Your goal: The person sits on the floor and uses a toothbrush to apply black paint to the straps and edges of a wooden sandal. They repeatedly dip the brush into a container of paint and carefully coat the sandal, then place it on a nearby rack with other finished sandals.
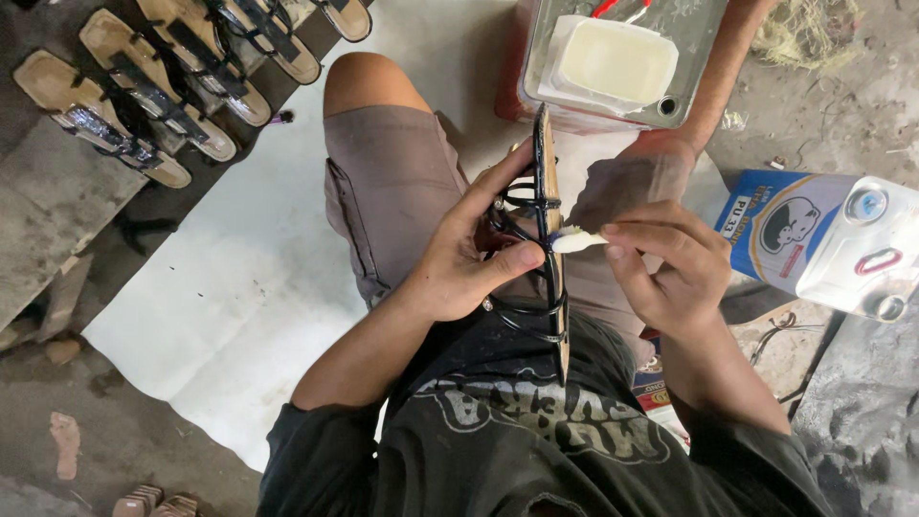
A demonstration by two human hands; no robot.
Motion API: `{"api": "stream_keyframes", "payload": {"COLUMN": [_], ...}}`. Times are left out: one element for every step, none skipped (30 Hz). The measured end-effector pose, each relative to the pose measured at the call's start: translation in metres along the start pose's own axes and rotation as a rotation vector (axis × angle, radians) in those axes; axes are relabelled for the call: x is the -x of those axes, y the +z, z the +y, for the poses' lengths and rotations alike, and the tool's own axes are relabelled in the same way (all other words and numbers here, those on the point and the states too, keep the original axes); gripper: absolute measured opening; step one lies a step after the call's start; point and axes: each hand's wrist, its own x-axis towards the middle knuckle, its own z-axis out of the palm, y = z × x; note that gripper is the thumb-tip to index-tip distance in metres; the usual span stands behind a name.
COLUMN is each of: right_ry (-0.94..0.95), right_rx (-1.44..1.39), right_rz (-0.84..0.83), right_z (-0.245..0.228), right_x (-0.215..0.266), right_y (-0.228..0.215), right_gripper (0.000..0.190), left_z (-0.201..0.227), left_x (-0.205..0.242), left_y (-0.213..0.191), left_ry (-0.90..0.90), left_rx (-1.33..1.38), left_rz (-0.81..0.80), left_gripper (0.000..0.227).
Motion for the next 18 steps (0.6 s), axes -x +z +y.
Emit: {"api": "stream_keyframes", "payload": {"right_ry": [0.016, 0.036, 0.056, 0.065, 0.074, 0.083, 0.071, 0.058, 0.046, 0.043, 0.040, 0.038, 0.023, 0.008, -0.006, -0.014, -0.022, -0.028], "right_rx": [0.003, 0.006, 0.009, 0.007, 0.004, 0.001, -0.011, -0.025, -0.038, -0.046, -0.053, -0.061, -0.063, -0.065, -0.067, -0.057, -0.046, -0.037], "right_rz": [0.000, 0.002, 0.003, 0.014, 0.026, 0.036, 0.024, 0.009, -0.006, -0.014, -0.021, -0.030, -0.031, -0.032, -0.032, -0.035, -0.038, -0.042], "right_z": [0.0003, -0.0001, -0.0004, -0.0012, -0.0014, -0.0014, -0.0013, -0.0008, -0.0010, -0.0012, -0.0019, -0.0025, -0.0024, -0.0030, -0.0037, -0.0042, -0.0047, -0.0056], "right_x": [-0.0005, 0.0000, 0.0003, 0.0006, 0.0005, 0.0001, -0.0004, -0.0011, -0.0011, -0.0016, -0.0014, -0.0012, -0.0015, -0.0012, -0.0009, -0.0008, -0.0008, -0.0005], "right_y": [-0.0014, -0.0025, -0.0032, -0.0036, -0.0032, -0.0026, -0.0028, -0.0030, -0.0029, -0.0023, -0.0016, -0.0012, -0.0006, -0.0003, -0.0004, -0.0005, -0.0010, -0.0015], "right_gripper": [0.014, 0.015, 0.015, 0.015, 0.015, 0.016, 0.016, 0.016, 0.016, 0.017, 0.017, 0.018, 0.018, 0.019, 0.019, 0.019, 0.019, 0.019], "left_z": [0.0011, 0.0020, 0.0031, 0.0043, 0.0052, 0.0058, 0.0059, 0.0054, 0.0047, 0.0040, 0.0033, 0.0024, 0.0016, 0.0007, -0.0001, -0.0005, -0.0006, -0.0004], "left_x": [-0.0001, 0.0008, 0.0016, 0.0015, 0.0017, 0.0022, 0.0024, 0.0026, 0.0029, 0.0024, 0.0024, 0.0027, 0.0027, 0.0027, 0.0022, 0.0014, 0.0011, 0.0014], "left_y": [0.0006, 0.0011, 0.0013, 0.0011, 0.0014, 0.0019, 0.0021, 0.0026, 0.0029, 0.0027, 0.0025, 0.0023, 0.0019, 0.0014, 0.0009, 0.0002, -0.0001, -0.0003], "left_ry": [-0.010, 0.004, 0.018, 0.032, 0.036, 0.041, 0.046, 0.048, 0.050, 0.054, 0.051, 0.047, 0.044, 0.055, 0.067, 0.078, 0.074, 0.067], "left_rx": [0.013, -0.006, -0.025, -0.045, -0.049, -0.052, -0.055, -0.049, -0.042, -0.038, -0.007, 0.025, 0.056, 0.062, 0.068, 0.073, 0.087, 0.101], "left_rz": [0.010, -0.005, -0.020, -0.039, -0.050, -0.060, -0.070, -0.058, -0.047, -0.033, -0.020, -0.006, 0.007, 0.013, 0.019, 0.023, 0.025, 0.027], "left_gripper": [0.090, 0.089, 0.088, 0.087, 0.087, 0.087, 0.087, 0.087, 0.088, 0.088, 0.087, 0.087, 0.087, 0.085, 0.084, 0.082, 0.083, 0.084]}}
